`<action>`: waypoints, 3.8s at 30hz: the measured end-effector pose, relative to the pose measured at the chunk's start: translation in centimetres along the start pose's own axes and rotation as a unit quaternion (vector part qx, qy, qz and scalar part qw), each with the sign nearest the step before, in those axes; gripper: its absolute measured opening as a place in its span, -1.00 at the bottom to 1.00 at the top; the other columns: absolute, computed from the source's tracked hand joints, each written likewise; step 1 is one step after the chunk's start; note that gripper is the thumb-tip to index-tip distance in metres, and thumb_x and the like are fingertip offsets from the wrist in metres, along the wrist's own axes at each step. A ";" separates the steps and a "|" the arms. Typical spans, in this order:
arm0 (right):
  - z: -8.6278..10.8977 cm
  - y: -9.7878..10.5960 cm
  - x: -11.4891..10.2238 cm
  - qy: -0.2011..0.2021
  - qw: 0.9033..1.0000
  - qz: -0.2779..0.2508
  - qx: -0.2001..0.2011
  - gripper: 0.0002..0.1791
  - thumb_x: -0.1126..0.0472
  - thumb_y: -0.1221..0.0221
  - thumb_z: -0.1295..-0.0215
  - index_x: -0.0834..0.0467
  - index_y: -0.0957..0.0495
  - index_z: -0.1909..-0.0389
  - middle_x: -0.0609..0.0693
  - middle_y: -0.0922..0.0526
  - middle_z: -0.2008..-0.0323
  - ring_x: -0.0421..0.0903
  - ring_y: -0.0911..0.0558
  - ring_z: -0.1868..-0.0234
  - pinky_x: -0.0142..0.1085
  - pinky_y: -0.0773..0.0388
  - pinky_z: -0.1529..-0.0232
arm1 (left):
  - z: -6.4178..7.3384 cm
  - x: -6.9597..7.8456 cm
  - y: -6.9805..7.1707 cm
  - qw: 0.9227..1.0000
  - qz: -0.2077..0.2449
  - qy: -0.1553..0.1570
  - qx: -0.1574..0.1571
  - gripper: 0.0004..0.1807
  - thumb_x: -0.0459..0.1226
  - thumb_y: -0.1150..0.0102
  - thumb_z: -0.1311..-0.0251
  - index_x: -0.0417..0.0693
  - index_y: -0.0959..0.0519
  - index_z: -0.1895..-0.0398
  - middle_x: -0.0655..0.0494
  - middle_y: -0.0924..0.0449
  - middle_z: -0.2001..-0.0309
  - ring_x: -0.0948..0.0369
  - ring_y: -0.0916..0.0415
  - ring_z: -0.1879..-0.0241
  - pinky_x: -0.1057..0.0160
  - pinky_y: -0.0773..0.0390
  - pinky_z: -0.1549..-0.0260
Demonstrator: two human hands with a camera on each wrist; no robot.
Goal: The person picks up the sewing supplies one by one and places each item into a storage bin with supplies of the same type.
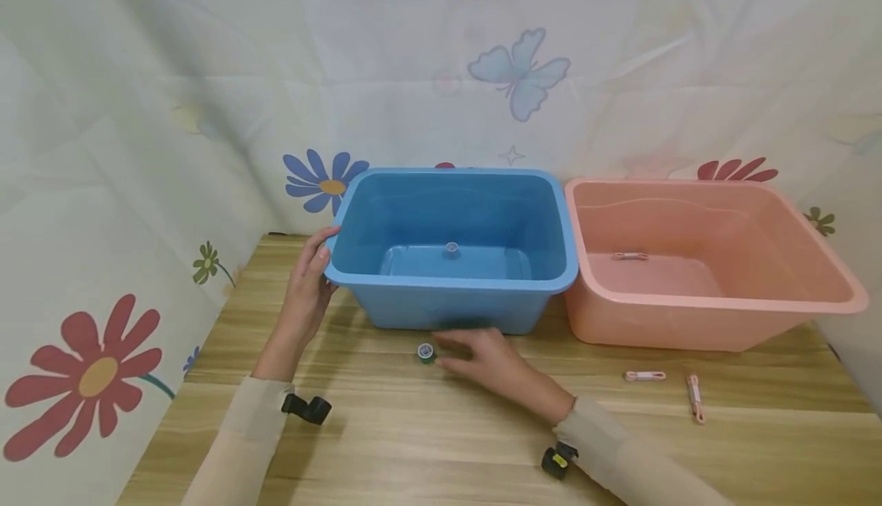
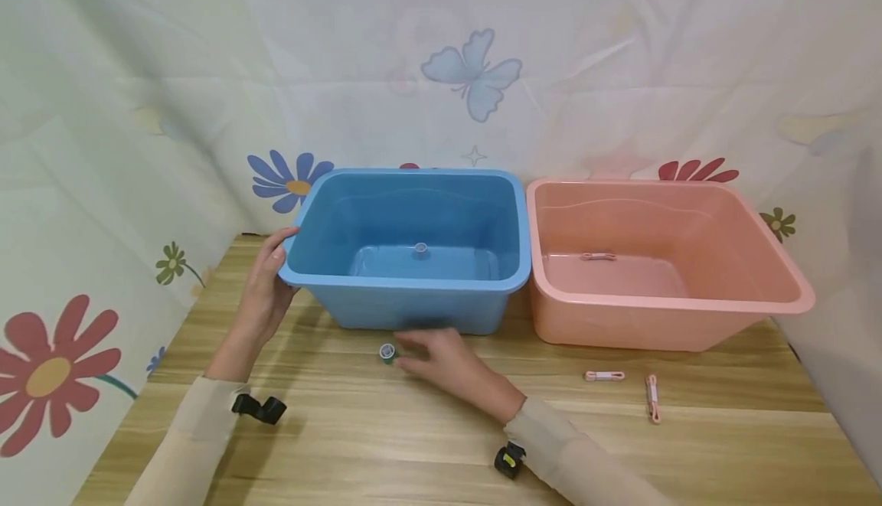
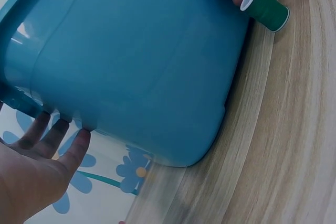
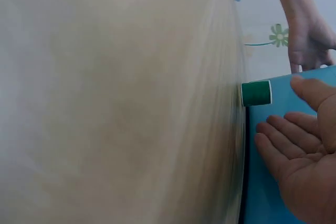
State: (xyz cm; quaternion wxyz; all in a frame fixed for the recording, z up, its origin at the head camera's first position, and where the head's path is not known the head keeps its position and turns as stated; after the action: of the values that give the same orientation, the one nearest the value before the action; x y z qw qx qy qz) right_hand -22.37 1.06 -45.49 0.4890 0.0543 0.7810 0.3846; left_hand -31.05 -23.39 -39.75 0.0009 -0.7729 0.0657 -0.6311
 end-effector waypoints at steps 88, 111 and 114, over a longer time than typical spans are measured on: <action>-1.8 -0.9 -1.5 0.002 0.999 0.045 0.000 -0.73 0.23 -0.37 -0.20 0.05 -0.71 0.05 -0.11 -0.76 0.23 -0.19 -0.62 0.30 -0.33 -0.57 0.13 | 0.0 0.0 -0.1 1.000 -0.010 -0.007 -0.001 -0.53 -0.05 0.14 -0.55 0.14 -0.32 -0.45 0.07 -0.20 -0.46 0.06 -0.30 -0.28 0.27 -0.50 -0.05; -1.4 0.6 -2.5 0.051 0.996 -0.054 0.055 -0.61 0.05 -0.41 -0.25 0.04 -0.72 -0.09 -0.08 -0.74 0.12 -0.23 -0.65 0.19 -0.30 -0.62 0.20 | 0.1 0.0 -0.1 1.000 -0.006 -0.005 0.001 -0.53 -0.06 0.14 -0.55 0.12 -0.32 -0.44 0.06 -0.20 -0.45 0.06 -0.32 -0.26 0.27 -0.51 -0.04; -1.4 0.7 -2.5 0.055 0.995 -0.065 0.052 -0.59 0.04 -0.40 -0.26 0.02 -0.71 -0.12 -0.07 -0.74 0.14 -0.12 -0.66 0.22 -0.29 -0.62 0.22 | 0.1 0.0 -0.2 1.000 -0.002 -0.007 -0.001 -0.53 -0.06 0.15 -0.56 0.12 -0.32 -0.45 0.06 -0.20 -0.45 0.07 -0.32 -0.26 0.28 -0.50 -0.04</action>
State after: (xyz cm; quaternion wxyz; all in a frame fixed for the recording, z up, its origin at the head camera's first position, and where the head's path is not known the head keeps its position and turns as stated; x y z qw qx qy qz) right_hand -22.42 -0.38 -42.97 0.4654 0.0079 0.8278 0.3131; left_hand -30.94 -23.22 -39.76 -0.0005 -0.7773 0.0646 -0.6258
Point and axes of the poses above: each hand's wrist, its own z-axis away from the middle knuckle, its own y-axis out of the back of the hand, x = y × z, the point moved 10 cm from there along -z, towards the middle knuckle
